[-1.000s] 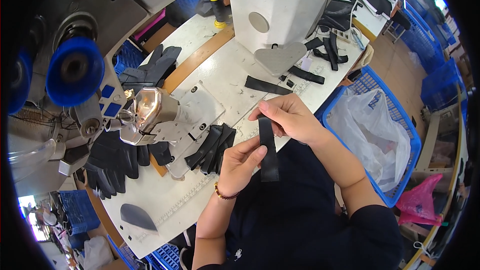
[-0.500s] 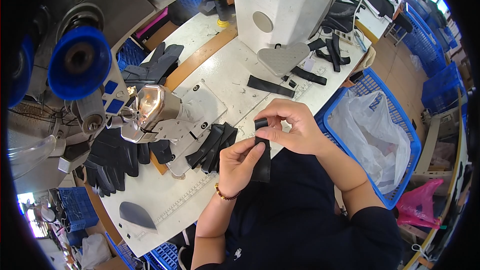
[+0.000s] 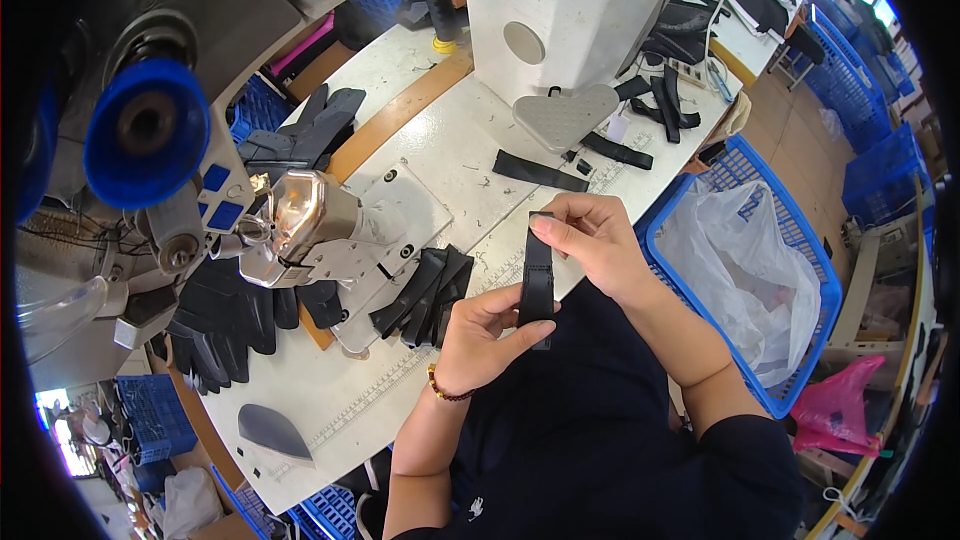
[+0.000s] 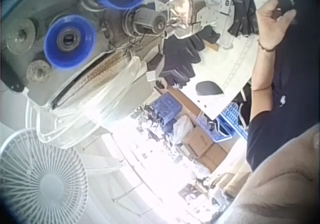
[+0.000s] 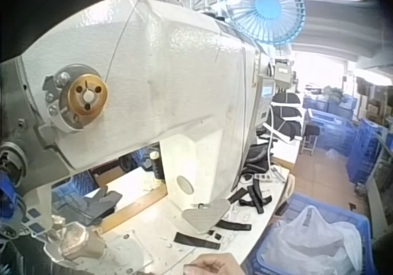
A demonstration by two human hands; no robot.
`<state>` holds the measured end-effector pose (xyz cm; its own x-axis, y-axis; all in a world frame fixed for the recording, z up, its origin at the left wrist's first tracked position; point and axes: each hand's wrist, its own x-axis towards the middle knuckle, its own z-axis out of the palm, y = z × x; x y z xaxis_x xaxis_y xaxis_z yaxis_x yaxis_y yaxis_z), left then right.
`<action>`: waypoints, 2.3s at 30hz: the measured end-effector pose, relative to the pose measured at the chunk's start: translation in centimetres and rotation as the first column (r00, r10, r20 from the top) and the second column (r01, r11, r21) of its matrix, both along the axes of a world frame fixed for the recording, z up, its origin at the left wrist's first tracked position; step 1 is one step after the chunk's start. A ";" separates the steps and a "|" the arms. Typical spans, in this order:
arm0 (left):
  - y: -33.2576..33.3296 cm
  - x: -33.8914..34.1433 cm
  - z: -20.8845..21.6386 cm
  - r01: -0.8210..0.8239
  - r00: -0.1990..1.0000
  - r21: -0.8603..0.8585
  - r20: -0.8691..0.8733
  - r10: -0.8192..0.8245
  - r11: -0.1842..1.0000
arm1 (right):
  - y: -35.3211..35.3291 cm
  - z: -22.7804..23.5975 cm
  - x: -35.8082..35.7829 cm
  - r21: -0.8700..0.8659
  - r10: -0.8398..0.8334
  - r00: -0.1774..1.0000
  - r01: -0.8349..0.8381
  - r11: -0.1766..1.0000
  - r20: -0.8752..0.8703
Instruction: Trim excess material or threads from shoe components using hand nippers in a factory setting.
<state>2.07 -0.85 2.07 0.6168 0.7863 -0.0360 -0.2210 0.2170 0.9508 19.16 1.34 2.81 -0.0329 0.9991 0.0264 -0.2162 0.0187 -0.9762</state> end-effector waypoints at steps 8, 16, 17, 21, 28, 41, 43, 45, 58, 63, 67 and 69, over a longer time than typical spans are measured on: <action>0.0 0.2 0.3 0.017 1.000 0.015 0.001 -0.017 1.000 | 0.4 -0.3 0.3 0.008 -0.079 0.997 0.079 0.997 -0.012; 0.7 -1.0 -0.6 -0.409 0.902 -0.057 0.123 0.413 0.911 | -0.5 -2.3 1.3 -0.052 -0.082 0.990 0.077 0.996 -0.111; 0.7 -0.9 -0.5 -0.445 0.881 -0.073 0.146 0.450 0.893 | -1.0 -2.5 1.3 -0.067 -0.029 0.998 0.026 0.997 -0.052; 0.9 -0.6 -0.2 -0.491 0.836 -0.132 0.204 0.509 0.861 | -2.7 -2.3 1.2 -0.117 0.271 0.940 -0.251 0.961 0.209; 1.0 -0.6 -0.6 -0.423 0.872 -0.159 0.194 0.449 0.892 | -3.5 -1.8 1.3 0.119 0.363 0.818 -0.456 0.882 0.446; 0.5 -0.2 0.4 -0.443 0.876 -0.120 0.154 0.458 0.888 | -4.1 -2.3 -0.5 0.087 0.405 0.832 -0.468 0.879 0.379; 0.5 -0.6 0.0 -0.393 0.917 -0.039 0.066 0.394 0.919 | -3.9 -2.2 -0.3 0.079 0.267 0.920 -0.300 0.951 0.286; 0.3 -0.2 -0.2 -0.334 0.935 0.169 -0.068 0.349 0.927 | -3.6 -1.8 0.1 0.110 0.121 0.952 -0.157 0.982 0.282; 0.5 -1.1 -0.4 -0.303 0.929 0.278 -0.128 0.348 0.912 | 1.2 -0.2 8.3 0.363 -0.548 0.544 0.416 0.834 0.635; 0.4 -0.4 -0.6 -0.290 0.952 0.125 -0.069 0.300 0.949 | 8.8 -4.6 26.2 0.800 -0.807 -0.198 0.390 0.457 0.557; 1.3 -0.1 -1.0 -0.255 0.956 0.084 -0.126 0.264 0.963 | 11.0 -5.5 31.7 0.405 -0.332 -0.232 0.532 0.743 0.914; 1.5 -0.1 -1.4 -0.253 0.953 0.100 -0.148 0.266 0.962 | 11.7 -5.1 31.9 0.187 -0.120 -0.157 0.550 0.814 0.980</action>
<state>1.94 0.63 0.66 0.3827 0.9227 -0.0476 -0.1052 0.0947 0.9899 51.01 13.09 -2.32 0.5332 0.8320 0.1532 0.8448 -0.5141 -0.1481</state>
